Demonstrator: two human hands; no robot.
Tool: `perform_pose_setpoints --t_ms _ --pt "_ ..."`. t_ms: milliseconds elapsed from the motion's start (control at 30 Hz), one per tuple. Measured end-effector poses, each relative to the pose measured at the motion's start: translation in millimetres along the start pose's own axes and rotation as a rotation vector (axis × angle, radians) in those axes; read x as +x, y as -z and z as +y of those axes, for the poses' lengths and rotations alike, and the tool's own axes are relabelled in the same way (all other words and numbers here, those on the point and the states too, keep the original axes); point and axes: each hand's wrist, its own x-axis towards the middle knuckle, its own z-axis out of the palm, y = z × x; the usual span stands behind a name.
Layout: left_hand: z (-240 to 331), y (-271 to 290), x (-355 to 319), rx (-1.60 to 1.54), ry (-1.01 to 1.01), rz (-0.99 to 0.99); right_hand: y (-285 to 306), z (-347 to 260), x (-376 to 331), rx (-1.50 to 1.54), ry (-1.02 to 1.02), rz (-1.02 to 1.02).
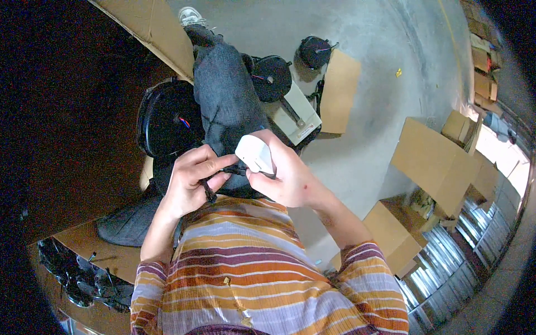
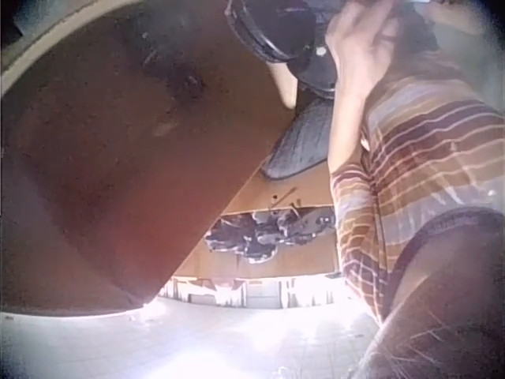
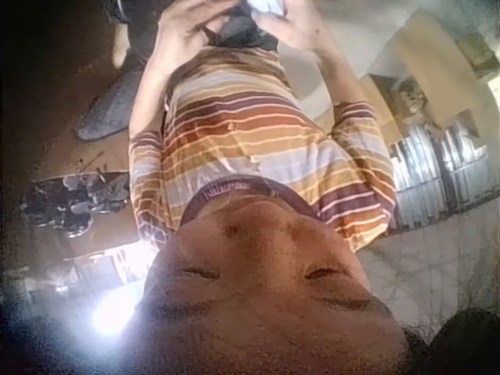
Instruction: The person tests headlights by connecting their wiring to an electric testing device by hand and placing them into cardboard boxes. The person then moves an empty box, straps a pouch around their waist, and stands up.
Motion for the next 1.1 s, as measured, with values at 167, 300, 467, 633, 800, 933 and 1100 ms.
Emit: perform_pose_setpoints --t_ms 167,300,467,633,800,933,1100 --pt "-1.3 0.2 -0.3 0.005 -0.021 -0.006 1.9 2.1 0.5 -0.067 0.029 -0.016" --pt "0.2 -0.8 3.7 0.019 -0.039 -0.004 3.0 1.5 1.3 -0.104 0.026 -0.025" --pt "0.5 -9.6 6.1 0.046 -0.039 -0.024 7.9 13.8 -2.0 -0.036 0.036 0.023" --pt "-11.9 -43.9 10.7 0.137 -0.063 -0.026 28.9 49.0 -11.2 0.091 -0.078 0.232" --pt "-5.3 -63.9 13.2 0.117 0.002 0.038 37.7 59.2 -17.5 0.308 -0.011 0.368" --pt "-11.3 -75.7 8.1 0.118 0.044 0.106 30.8 63.6 -14.5 0.229 0.032 0.444" --pt "-13.5 -74.5 9.8 0.136 0.049 0.078 31.8 66.6 -11.0 0.142 0.068 0.442"
